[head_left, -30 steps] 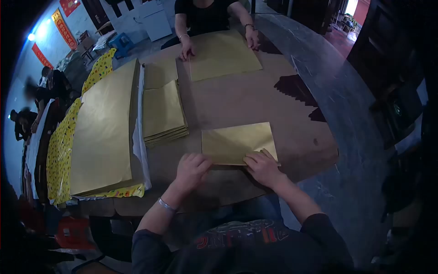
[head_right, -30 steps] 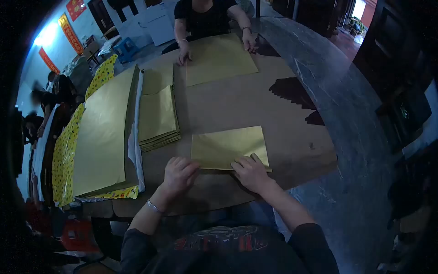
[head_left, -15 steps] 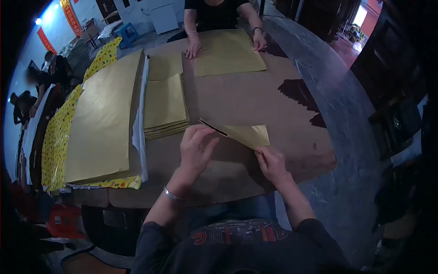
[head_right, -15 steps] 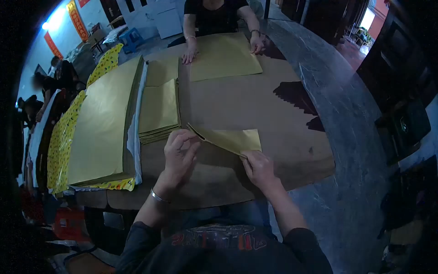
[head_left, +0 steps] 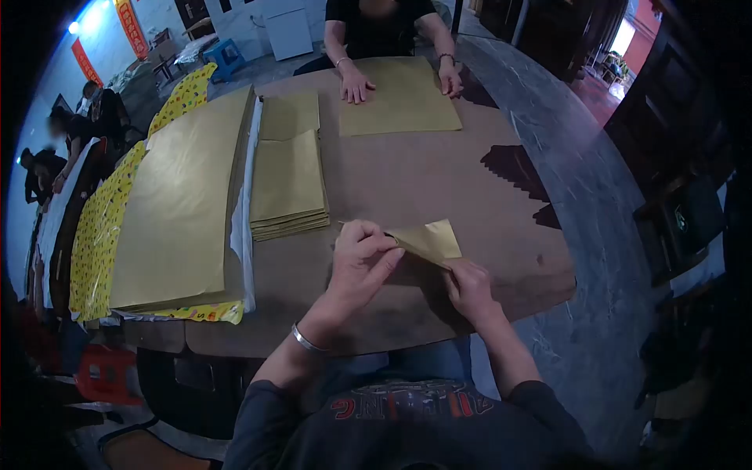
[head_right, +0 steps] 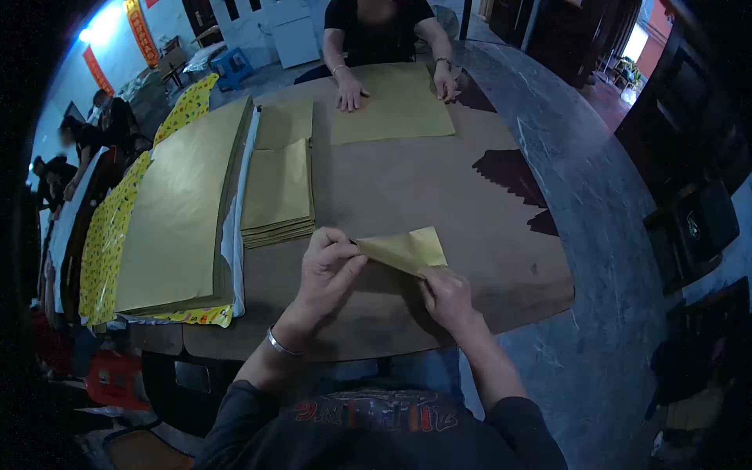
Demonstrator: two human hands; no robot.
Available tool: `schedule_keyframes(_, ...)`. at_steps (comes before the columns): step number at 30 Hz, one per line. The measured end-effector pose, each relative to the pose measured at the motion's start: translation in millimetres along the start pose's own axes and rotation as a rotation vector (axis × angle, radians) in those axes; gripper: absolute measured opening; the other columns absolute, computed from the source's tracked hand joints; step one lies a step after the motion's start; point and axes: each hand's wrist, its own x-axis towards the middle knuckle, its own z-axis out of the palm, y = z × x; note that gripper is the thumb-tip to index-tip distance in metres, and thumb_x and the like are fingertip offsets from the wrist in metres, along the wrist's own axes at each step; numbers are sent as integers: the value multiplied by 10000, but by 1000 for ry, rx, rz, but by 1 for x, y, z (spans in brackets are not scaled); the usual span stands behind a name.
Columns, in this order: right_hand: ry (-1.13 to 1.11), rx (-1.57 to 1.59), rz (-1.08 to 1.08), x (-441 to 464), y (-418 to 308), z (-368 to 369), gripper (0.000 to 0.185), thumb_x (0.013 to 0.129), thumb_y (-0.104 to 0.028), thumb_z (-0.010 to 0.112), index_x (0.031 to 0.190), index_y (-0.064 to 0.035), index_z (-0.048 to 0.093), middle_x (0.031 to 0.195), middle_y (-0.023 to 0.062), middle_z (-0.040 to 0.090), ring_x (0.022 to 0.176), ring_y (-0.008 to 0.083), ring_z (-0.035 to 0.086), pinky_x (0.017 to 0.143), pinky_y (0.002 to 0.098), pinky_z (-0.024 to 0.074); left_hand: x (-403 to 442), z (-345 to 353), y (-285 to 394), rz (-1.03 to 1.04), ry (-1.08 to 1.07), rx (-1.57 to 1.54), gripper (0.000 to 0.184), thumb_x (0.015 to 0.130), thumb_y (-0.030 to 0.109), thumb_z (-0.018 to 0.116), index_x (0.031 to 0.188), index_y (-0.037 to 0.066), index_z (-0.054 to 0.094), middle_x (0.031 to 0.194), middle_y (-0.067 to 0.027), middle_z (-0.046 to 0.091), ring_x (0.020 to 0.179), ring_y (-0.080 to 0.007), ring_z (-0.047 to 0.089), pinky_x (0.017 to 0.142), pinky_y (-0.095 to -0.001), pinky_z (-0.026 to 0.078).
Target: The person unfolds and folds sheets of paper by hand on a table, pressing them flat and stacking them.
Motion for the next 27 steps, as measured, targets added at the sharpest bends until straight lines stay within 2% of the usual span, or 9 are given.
schedule_keyframes(6,39,21,-71,4,-7,-13,236,764,44,656,988,-28,641,884,176,667,779,374,656,672,424,534,0,-6,7,-15,-46,-172,101,804,98,756,863,61,683,953,-56,557,930,-232,512,805,-335,428)
schedule_keyframes(8,40,25,-95,11,-12,-24,222,763,47,653,974,-23,641,881,172,668,781,375,656,678,426,536,3,-12,13,67,-55,-164,102,799,84,757,865,71,680,1008,-61,547,985,-235,506,855,-338,432)
schedule_keyframes(9,22,10,-117,14,-14,-31,225,752,25,679,966,-33,644,895,157,680,794,358,666,705,433,542,5,-17,20,63,-69,-185,120,788,91,769,838,66,663,1102,-83,556,1074,-262,505,919,-369,427)
schedule_keyframes(10,4,-5,-139,19,-18,-39,230,741,3,705,959,-44,648,910,142,693,807,342,676,731,441,547,11,-22,27,69,-61,-184,120,788,91,769,838,66,663,1102,-83,556,1074,-262,505,919,-369,427)
schedule_keyframes(13,13,-46,-218,35,-39,-71,199,736,1,706,917,-40,635,880,136,686,800,341,675,735,445,548,27,-34,46,251,-64,-124,190,785,151,783,769,45,626,1275,-124,563,1188,-305,497,969,-417,411)
schedule_keyframes(18,-91,-101,-217,49,-69,-111,163,726,0,712,832,-32,593,794,137,642,742,342,650,676,435,527,32,-40,59,231,-244,-20,260,857,224,721,740,17,614,1244,-127,601,1105,-290,545,944,-392,414)
schedule_keyframes(20,-143,-115,-185,51,-70,-114,162,725,0,714,808,-30,578,764,139,623,722,340,641,656,433,517,28,-41,67,-59,-220,-310,262,871,198,709,734,1,605,1233,-134,603,1058,-269,552,914,-365,428)
schedule_keyframes(24,-119,-87,-212,50,-74,-114,136,728,12,701,810,-20,597,741,139,612,672,329,612,607,422,485,23,-43,69,-53,-240,-316,162,880,115,690,779,1,632,1193,-137,605,1012,-243,561,849,-336,459)
schedule_keyframes(27,-122,-97,-196,47,-75,-111,138,712,21,698,820,-13,618,718,130,603,649,316,596,574,403,472,19,-44,63,-18,-247,-304,119,865,74,703,793,3,638,1166,-118,604,1074,-240,557,892,-341,457)
